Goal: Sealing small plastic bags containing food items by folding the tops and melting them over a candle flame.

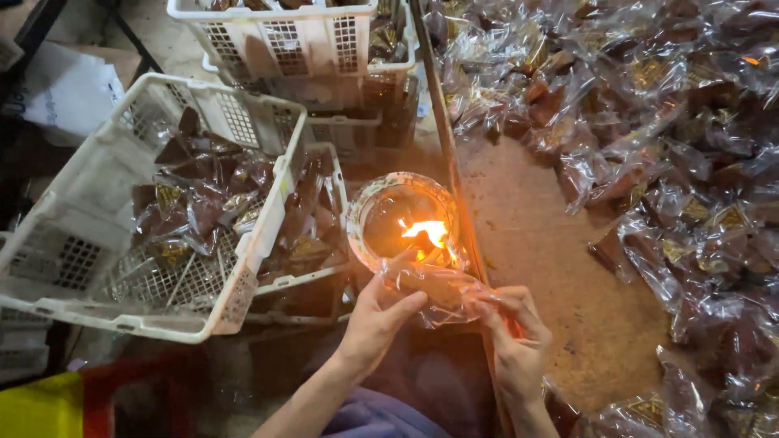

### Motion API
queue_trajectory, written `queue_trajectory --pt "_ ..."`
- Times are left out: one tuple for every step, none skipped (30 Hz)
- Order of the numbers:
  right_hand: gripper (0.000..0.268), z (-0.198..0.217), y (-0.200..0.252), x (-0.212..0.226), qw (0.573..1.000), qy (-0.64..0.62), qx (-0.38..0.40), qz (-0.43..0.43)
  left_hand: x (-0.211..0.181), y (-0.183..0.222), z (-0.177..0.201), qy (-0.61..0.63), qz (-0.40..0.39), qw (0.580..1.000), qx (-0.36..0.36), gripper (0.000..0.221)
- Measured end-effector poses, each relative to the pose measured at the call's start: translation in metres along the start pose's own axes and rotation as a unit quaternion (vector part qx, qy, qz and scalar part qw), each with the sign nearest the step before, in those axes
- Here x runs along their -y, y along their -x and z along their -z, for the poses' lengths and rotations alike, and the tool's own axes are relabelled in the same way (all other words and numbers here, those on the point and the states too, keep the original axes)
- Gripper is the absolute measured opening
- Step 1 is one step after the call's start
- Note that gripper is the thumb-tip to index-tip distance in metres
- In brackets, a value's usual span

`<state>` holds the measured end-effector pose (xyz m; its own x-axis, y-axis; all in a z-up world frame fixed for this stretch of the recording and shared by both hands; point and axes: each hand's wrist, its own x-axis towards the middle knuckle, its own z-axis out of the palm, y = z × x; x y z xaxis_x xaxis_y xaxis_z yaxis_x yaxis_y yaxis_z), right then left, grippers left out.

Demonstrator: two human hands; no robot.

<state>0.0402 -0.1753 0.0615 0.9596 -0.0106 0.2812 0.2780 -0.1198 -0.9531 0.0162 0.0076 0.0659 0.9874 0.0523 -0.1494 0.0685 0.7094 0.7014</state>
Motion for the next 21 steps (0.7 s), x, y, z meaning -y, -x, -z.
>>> queue_trajectory --pt "0.004 0.003 0.002 -0.005 0.999 -0.033 -0.019 -0.015 0.001 -0.001 0.001 -0.044 0.006 0.999 -0.026 0.067" --pt "0.003 0.007 0.004 -0.01 0.997 -0.066 -0.036 -0.029 0.002 -0.001 0.001 -0.087 0.011 0.995 -0.054 0.068" --pt "0.003 0.008 0.003 -0.017 0.997 -0.066 -0.037 -0.028 0.006 -0.002 0.003 -0.087 0.01 0.995 -0.053 0.068" --pt "0.013 0.01 0.004 -0.025 0.993 -0.087 -0.027 -0.07 0.009 -0.002 0.004 -0.097 -0.015 0.995 -0.032 0.063" --pt "0.023 0.012 0.004 -0.032 0.988 -0.108 -0.018 -0.113 0.013 -0.002 0.006 -0.107 -0.041 0.993 -0.012 0.059" --pt "0.023 0.011 0.004 -0.03 0.988 -0.108 -0.019 -0.113 0.013 -0.001 0.003 -0.107 -0.04 0.993 -0.011 0.059" --pt "0.014 0.01 0.004 -0.028 0.992 -0.082 0.019 -0.093 0.013 0.0 0.0 -0.112 -0.046 0.993 -0.011 0.039" --pt "0.007 0.008 0.003 -0.026 0.994 -0.059 0.056 -0.072 0.011 0.0 -0.003 -0.119 -0.053 0.991 -0.011 0.024" --pt "0.007 0.005 0.003 -0.025 0.994 -0.06 0.055 -0.071 0.015 -0.003 0.003 -0.121 -0.053 0.991 -0.01 0.024" --pt "0.01 0.003 0.006 -0.024 0.995 -0.081 0.014 -0.052 0.02 -0.005 0.009 -0.078 0.006 0.996 -0.046 0.04" --pt "0.014 0.0 0.008 -0.023 0.994 -0.102 -0.026 -0.032 0.025 -0.006 0.014 -0.035 0.066 0.994 -0.083 0.06" --pt "0.014 -0.001 0.007 -0.017 0.994 -0.101 -0.024 -0.033 0.018 -0.006 0.008 -0.034 0.066 0.994 -0.084 0.06" --pt "0.014 -0.003 0.006 -0.012 0.996 -0.083 -0.014 -0.005 0.011 -0.006 0.002 -0.059 0.078 0.991 -0.088 0.063" --pt "0.017 -0.005 0.005 -0.006 0.998 -0.065 -0.003 0.025 0.004 -0.006 -0.005 -0.084 0.091 0.988 -0.091 0.069" --pt "0.017 -0.003 0.005 -0.008 0.998 -0.065 -0.002 0.024 0.01 -0.007 -0.003 -0.083 0.091 0.988 -0.092 0.069" --pt "0.019 -0.002 0.005 -0.01 1.0 -0.013 0.003 0.012 0.016 -0.009 -0.001 -0.108 0.055 0.987 -0.102 0.061" --pt "0.022 -0.001 0.004 -0.013 0.999 0.039 0.008 0.001 0.021 -0.011 0.0 -0.132 0.018 0.985 -0.112 0.052" --pt "0.022 -0.002 0.004 -0.014 0.999 0.039 0.008 0.0 0.021 -0.011 -0.002 -0.132 0.019 0.985 -0.112 0.052" --pt "0.02 -0.002 0.004 -0.016 0.999 0.048 0.02 0.015 0.021 -0.012 -0.004 -0.13 0.031 0.985 -0.105 0.053" --pt "0.017 -0.001 0.004 -0.018 0.997 0.058 0.032 0.029 0.022 -0.012 -0.007 -0.129 0.045 0.986 -0.097 0.055" --pt "0.017 -0.001 0.004 -0.019 0.997 0.059 0.031 0.028 0.021 -0.013 -0.008 -0.128 0.047 0.986 -0.097 0.055"
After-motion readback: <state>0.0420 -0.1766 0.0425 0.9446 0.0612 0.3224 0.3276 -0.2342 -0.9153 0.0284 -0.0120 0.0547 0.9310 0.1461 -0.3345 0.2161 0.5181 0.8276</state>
